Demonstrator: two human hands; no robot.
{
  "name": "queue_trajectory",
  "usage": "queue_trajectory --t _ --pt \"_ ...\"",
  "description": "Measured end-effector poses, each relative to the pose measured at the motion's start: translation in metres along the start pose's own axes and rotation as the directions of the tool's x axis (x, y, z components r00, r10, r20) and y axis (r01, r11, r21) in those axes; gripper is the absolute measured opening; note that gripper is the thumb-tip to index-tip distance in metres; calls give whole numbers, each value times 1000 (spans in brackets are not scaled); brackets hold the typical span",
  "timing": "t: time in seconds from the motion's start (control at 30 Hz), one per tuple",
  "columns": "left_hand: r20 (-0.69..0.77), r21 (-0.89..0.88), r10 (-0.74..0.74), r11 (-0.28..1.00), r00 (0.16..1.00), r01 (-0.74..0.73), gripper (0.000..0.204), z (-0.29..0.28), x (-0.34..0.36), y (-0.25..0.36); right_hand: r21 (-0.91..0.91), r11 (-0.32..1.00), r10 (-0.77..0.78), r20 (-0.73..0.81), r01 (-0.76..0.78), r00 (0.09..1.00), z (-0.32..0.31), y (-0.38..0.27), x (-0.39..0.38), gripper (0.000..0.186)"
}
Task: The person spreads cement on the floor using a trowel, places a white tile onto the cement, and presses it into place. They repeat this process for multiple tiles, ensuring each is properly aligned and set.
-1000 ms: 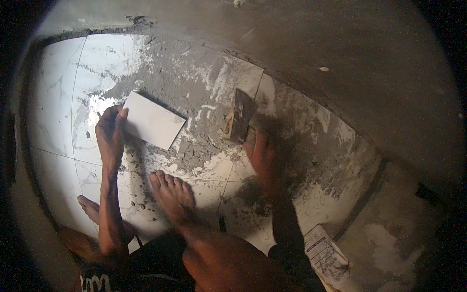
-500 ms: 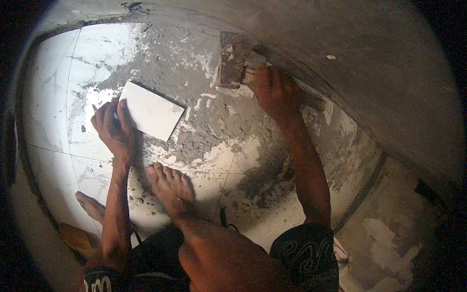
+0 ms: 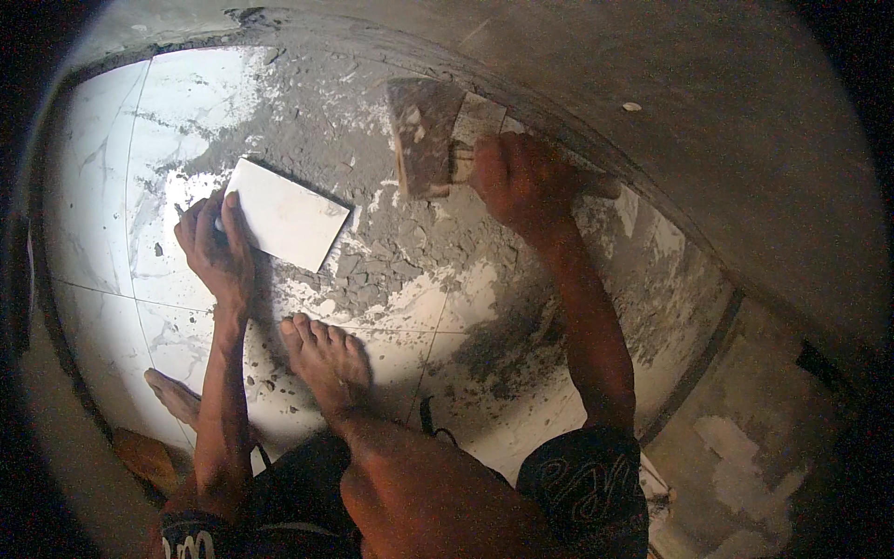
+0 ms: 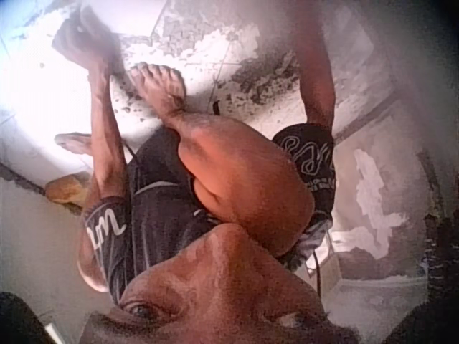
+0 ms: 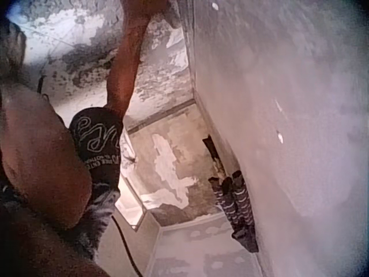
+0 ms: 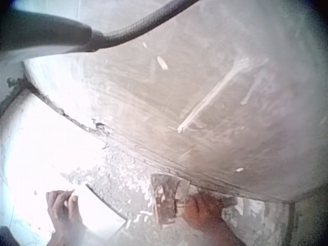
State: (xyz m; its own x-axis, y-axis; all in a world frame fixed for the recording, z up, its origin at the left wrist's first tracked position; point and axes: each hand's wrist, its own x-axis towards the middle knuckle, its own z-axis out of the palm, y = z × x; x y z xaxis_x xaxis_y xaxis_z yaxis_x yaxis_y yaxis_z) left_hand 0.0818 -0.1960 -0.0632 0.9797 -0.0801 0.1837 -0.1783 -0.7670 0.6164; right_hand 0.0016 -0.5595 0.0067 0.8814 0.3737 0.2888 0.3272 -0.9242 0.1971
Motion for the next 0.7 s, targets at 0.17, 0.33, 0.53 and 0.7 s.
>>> queue_trajectory --t 0.17,0.33,0.53,0.7 --pt "-2 -3 18 1000 1000 -18 20 -3 3 1 -147 969 230 226 -200 947 5 8 -1 31" --pt "-44 28 42 999 998 -41 16 -1 1 3 -15 1000 10 -8 -10 1000 -2 -1 -2 26" --pt "-76 36 102 994 992 -100 16 0 2 -1 -87 986 157 206 -141 966 -3 2 7 18" --pt "-71 30 82 996 994 -80 16 1 3 2 -48 998 42 52 -39 998 5 4 0 26"
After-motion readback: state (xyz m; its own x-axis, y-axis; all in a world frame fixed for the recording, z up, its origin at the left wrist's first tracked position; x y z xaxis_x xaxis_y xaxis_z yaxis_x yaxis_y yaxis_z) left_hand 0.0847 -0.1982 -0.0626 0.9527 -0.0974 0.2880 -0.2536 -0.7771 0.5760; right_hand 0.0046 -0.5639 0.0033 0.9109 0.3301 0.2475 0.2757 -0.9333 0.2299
